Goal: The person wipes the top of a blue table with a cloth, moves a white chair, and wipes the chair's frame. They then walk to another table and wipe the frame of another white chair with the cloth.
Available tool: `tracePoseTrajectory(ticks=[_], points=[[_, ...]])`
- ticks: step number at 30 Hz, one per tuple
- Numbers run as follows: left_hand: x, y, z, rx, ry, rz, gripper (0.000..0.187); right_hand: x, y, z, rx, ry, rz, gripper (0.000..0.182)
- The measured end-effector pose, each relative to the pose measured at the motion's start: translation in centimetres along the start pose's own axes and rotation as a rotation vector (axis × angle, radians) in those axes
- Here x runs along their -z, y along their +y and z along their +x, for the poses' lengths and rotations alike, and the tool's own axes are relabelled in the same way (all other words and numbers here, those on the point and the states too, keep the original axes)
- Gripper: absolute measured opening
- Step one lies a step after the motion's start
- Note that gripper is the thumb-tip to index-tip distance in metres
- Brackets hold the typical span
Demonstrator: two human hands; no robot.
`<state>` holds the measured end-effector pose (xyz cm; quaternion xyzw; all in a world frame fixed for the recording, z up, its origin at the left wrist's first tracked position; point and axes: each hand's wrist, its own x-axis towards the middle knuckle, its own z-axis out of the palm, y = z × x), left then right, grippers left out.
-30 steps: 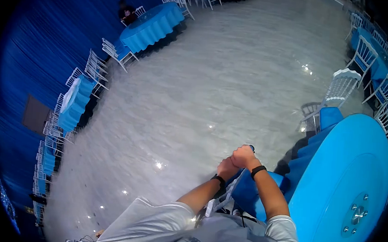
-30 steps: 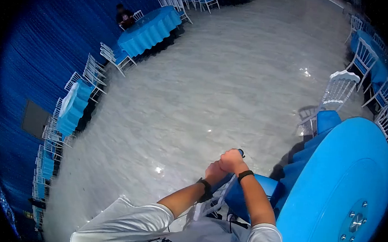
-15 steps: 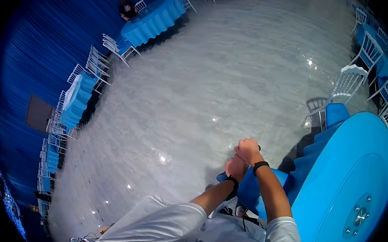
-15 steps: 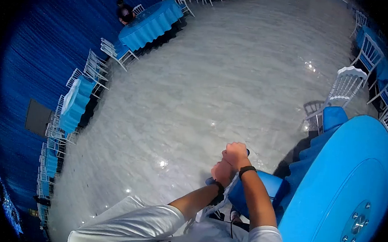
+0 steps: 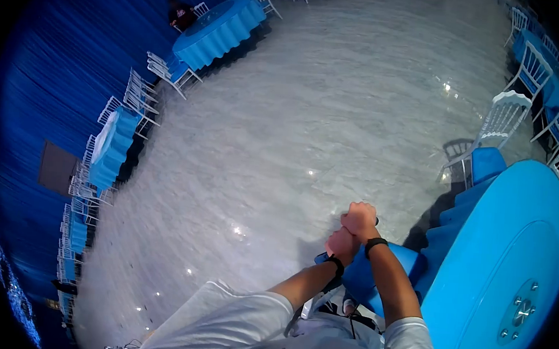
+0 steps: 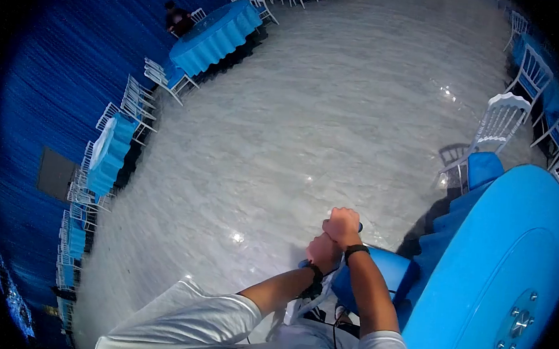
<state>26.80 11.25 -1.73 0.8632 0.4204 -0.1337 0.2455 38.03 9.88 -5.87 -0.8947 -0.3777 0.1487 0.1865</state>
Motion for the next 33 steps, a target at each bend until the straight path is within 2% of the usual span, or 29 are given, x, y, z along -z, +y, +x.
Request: tracePoseTrajectory(ticks=[5, 11, 14, 17, 20, 23, 26, 29, 33], points=[[-0.4, -0.6, 0.6, -0.031, -0.012, 0.01, 0.035, -0.2, 0.0, -0.1, -0.012, 0.007, 0.024, 0.034], [-1.4, -1.8, 1.7, -0.204, -0.04, 0.069, 0.039, -0.4, 0.3, 0.0, -0.022, 0.015, 0.035, 0.032], [-1.7, -2.5, 2.0, -0.246, 0.004, 0.022, 0.032, -0.1, -0.3, 0.1, -0.031, 0.04, 0.039, 0.03], [-1.9, -3.1, 2.5, -0.306, 0.021, 0.03, 0.038, -0.4, -0.3, 0.1, -0.059, 0.033, 0.041, 0.031], [-1.8, -3.0, 2.8, -0.196, 0.029, -0.16, 0.045, -0.7, -0.4, 0.6, -0.079, 0.038, 0.046, 0.031], [-1.1, -2.7, 2.8, -0.082, -0.036, -0.223, 0.051, -0.4, -0.5, 0.3, -0.103, 0.005, 0.049, 0.031], [-0.6, -2.2, 2.5, -0.108, -0.041, -0.225, 0.047, -0.3, -0.6, 0.6, -0.122, 0.016, 0.05, 0.03], [-5.2, -4.2, 4.7, -0.204, 0.036, -0.23, 0.042, 0.1, -0.6, -0.5, -0.153, 0.069, 0.049, 0.03], [-1.2, -2.7, 1.7, -0.182, 0.023, -0.309, 0.037, -3.1, 0.1, -1.7, -0.128, 0.13, -0.028, 0.03]])
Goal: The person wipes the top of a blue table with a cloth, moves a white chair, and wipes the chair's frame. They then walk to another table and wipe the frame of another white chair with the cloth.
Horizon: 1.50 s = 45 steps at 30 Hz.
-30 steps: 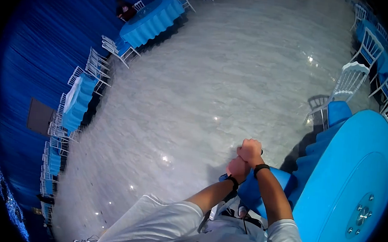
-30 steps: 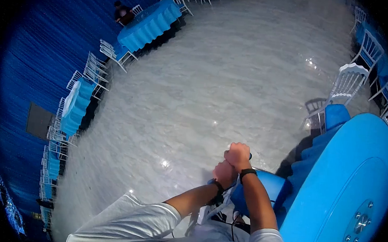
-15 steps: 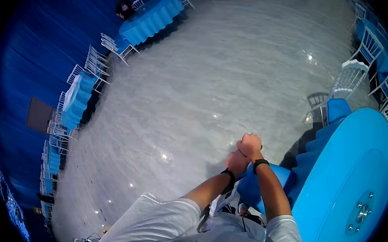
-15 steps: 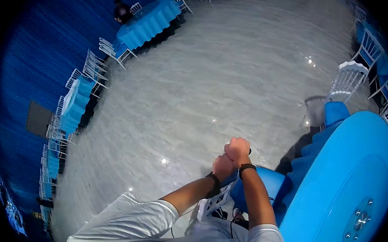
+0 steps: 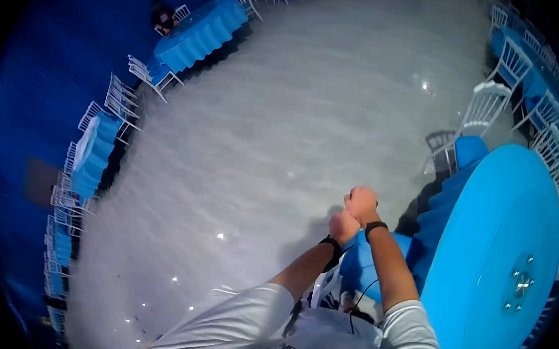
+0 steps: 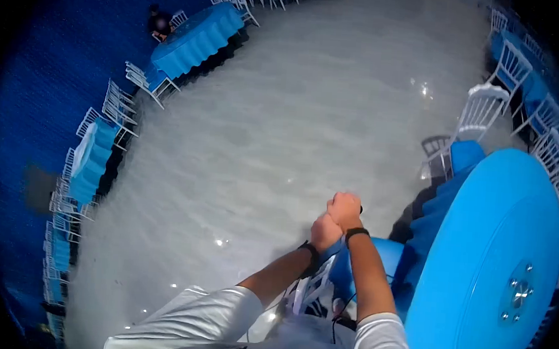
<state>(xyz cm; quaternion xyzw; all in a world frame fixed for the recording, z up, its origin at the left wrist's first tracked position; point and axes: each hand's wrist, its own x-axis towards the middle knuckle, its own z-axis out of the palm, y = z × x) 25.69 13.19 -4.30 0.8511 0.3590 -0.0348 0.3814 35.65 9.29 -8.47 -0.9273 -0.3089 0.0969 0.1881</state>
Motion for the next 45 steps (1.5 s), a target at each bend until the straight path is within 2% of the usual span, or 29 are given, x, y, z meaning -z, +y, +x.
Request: tracePoseTrajectory(ticks=[4, 5, 8, 9, 12, 13, 16, 17, 20, 21, 24, 25, 27, 28, 31, 34, 37, 40, 45], points=[[1.9, -0.7, -1.2, -0.053, -0.048, 0.021, 0.036, 2.4, -1.5, -1.9, 0.228, 0.071, -0.179, 0.031], [2.0, -1.5, -1.7, -0.088, -0.071, 0.025, 0.036, 1.9, -1.2, -2.0, 0.343, -0.029, -0.307, 0.031], [1.4, -5.4, -3.7, -0.18, -0.119, -0.028, 0.042, 1.0, -2.4, -4.6, 0.449, -0.043, -0.343, 0.031], [1.4, -6.1, -4.2, -0.194, -0.125, -0.03, 0.043, 2.2, -3.6, -6.3, 0.45, -0.053, -0.291, 0.029], [1.5, -7.0, -7.6, -0.125, -0.118, -0.039, 0.042, 0.2, -3.8, -9.2, 0.586, 0.319, -0.002, 0.025], [2.0, -6.9, -8.9, -0.087, -0.108, -0.041, 0.042, -0.7, -3.8, -10.1, 0.576, 0.25, 0.038, 0.029], [-1.2, -13.1, -10.6, -0.388, 0.058, -0.158, 0.041, -1.1, -4.9, -13.5, 0.612, 0.267, -0.029, 0.023], [-2.0, -13.9, -11.5, -0.281, 0.099, -0.16, 0.041, -1.1, -5.3, -14.8, 0.639, 0.219, 0.066, 0.02], [-2.4, -16.1, -12.7, -0.532, 0.085, -0.176, 0.042, -2.0, -6.4, -17.1, 0.584, 0.231, 0.218, 0.019], [-2.2, -16.7, -13.4, -0.544, 0.04, -0.146, 0.04, -1.8, -6.6, -17.9, 0.578, 0.187, 0.245, 0.018], [-2.4, -17.5, -15.7, -0.299, -0.035, -0.178, 0.039, -1.7, -6.9, -20.2, 0.643, 0.235, 0.17, 0.017], [-2.2, -17.5, -16.0, -0.243, -0.032, -0.123, 0.041, -1.8, -7.0, -20.9, 0.667, 0.278, 0.23, 0.015], [-1.8, -16.6, -18.9, -0.112, -0.036, -0.028, 0.046, -0.6, -7.7, -22.5, 0.692, 0.275, 0.151, 0.014], [-2.0, -16.7, -20.3, -0.17, -0.01, -0.054, 0.047, -0.3, -7.8, -23.7, 0.7, 0.264, 0.111, 0.013], [-2.7, -17.7, -23.4, -0.352, 0.077, -0.124, 0.049, -4.8, -7.1, -26.0, 0.758, 0.162, 0.155, 0.017], [-3.2, -17.9, -25.1, -0.254, 0.033, -0.225, 0.048, -3.6, -7.1, -27.5, 0.816, 0.128, 0.19, 0.021], [-4.3, -19.3, -26.3, -0.277, 0.116, -0.208, 0.04, -3.0, -7.2, -28.5, 0.863, 0.15, 0.26, 0.02], [-4.9, -20.9, -26.6, -0.331, 0.05, -0.158, 0.042, -3.2, -6.6, -29.7, 0.892, 0.163, 0.288, 0.019], [-4.6, -20.1, -25.7, -0.35, 0.002, -0.129, 0.044, -1.5, -6.2, -29.2, 0.937, 0.157, 0.341, 0.019]])
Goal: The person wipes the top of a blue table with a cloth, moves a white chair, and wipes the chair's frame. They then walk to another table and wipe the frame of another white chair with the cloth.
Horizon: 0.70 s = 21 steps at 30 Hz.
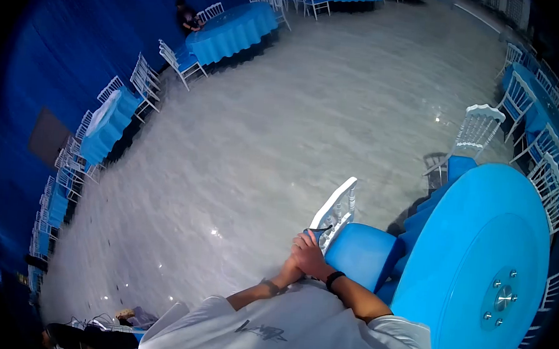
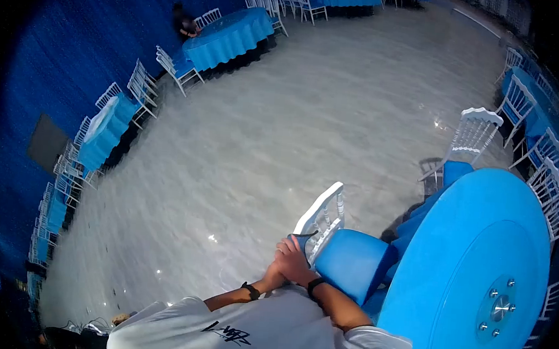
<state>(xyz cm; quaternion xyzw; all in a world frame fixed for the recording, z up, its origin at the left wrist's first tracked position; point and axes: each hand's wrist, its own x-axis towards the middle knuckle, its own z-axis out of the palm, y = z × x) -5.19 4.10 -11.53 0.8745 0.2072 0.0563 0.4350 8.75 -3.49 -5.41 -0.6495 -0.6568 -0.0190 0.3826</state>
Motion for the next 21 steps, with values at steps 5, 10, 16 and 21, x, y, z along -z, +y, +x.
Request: tracePoseTrajectory(ticks=[5, 10, 16, 21], points=[[-0.1, -3.2, 0.4, -0.141, -0.136, 0.144, 0.047, 0.1, 0.5, -0.2, 0.033, -0.044, 0.012, 0.016], [3.4, 3.3, 0.6, 0.112, -0.249, -0.146, 0.041, 1.4, 0.5, 0.0, 0.071, -0.102, -0.048, 0.014], [2.0, -1.9, 1.8, -0.041, -0.304, -0.173, 0.048, 1.3, 1.1, -0.4, 0.043, -0.16, 0.073, 0.019], [1.5, -2.3, 1.3, 0.049, -0.267, -0.181, 0.055, 1.5, 0.9, -0.3, 0.052, -0.134, 0.069, 0.021]])
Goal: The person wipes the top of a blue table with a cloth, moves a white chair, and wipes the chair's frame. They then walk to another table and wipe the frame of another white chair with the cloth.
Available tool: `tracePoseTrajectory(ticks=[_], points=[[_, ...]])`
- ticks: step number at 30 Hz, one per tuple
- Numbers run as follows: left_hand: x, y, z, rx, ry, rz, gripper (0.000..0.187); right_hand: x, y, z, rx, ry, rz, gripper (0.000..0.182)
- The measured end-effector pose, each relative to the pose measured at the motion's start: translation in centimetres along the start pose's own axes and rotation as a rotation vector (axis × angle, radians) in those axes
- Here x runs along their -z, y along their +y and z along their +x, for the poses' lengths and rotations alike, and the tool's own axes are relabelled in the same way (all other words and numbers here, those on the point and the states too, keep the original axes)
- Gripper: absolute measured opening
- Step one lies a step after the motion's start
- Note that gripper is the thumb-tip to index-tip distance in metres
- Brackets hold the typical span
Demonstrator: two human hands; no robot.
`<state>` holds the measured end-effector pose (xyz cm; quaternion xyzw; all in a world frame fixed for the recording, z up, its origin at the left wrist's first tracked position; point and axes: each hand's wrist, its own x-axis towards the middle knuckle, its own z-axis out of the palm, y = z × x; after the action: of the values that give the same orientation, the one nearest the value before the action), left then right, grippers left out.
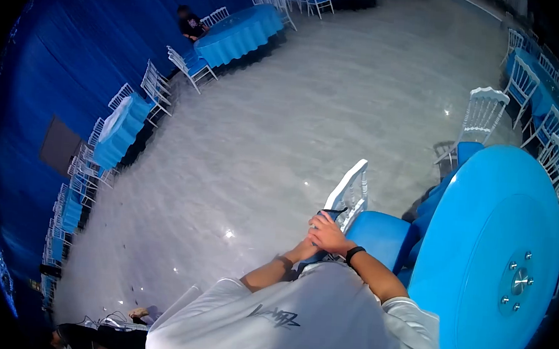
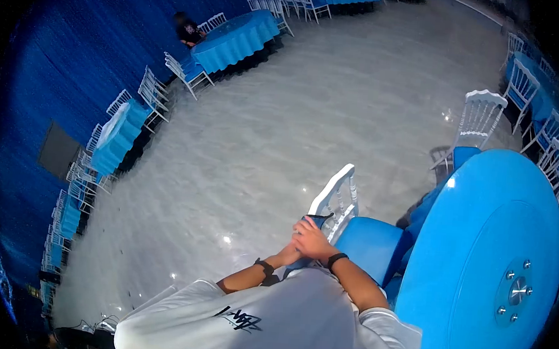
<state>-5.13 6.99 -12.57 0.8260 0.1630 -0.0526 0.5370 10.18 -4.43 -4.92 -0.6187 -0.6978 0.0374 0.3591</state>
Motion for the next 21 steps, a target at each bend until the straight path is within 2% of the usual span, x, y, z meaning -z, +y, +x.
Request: tracePoseTrajectory(ticks=[4, 7, 13, 16, 21], points=[[-0.4, 0.2, -0.3, 0.004, 0.046, -0.067, 0.06, 0.4, -0.2, -0.2, 0.028, -0.029, -0.05, 0.018], [-0.6, -1.1, -0.2, 0.019, -0.004, -0.048, 0.062, 0.8, -0.4, 0.0, 0.031, -0.036, -0.043, 0.019], [-1.3, -3.1, 0.0, 0.097, 0.077, -0.068, 0.066, 0.6, -0.2, -0.1, 0.031, -0.034, -0.03, 0.02], [-1.5, -2.0, -0.7, 0.212, 0.107, -0.139, 0.062, 0.4, -0.3, -0.3, 0.026, -0.02, -0.015, 0.02], [-1.2, 0.4, -1.4, 0.179, 0.09, -0.171, 0.054, 0.9, -0.5, -0.3, 0.015, -0.028, -0.004, 0.02]])
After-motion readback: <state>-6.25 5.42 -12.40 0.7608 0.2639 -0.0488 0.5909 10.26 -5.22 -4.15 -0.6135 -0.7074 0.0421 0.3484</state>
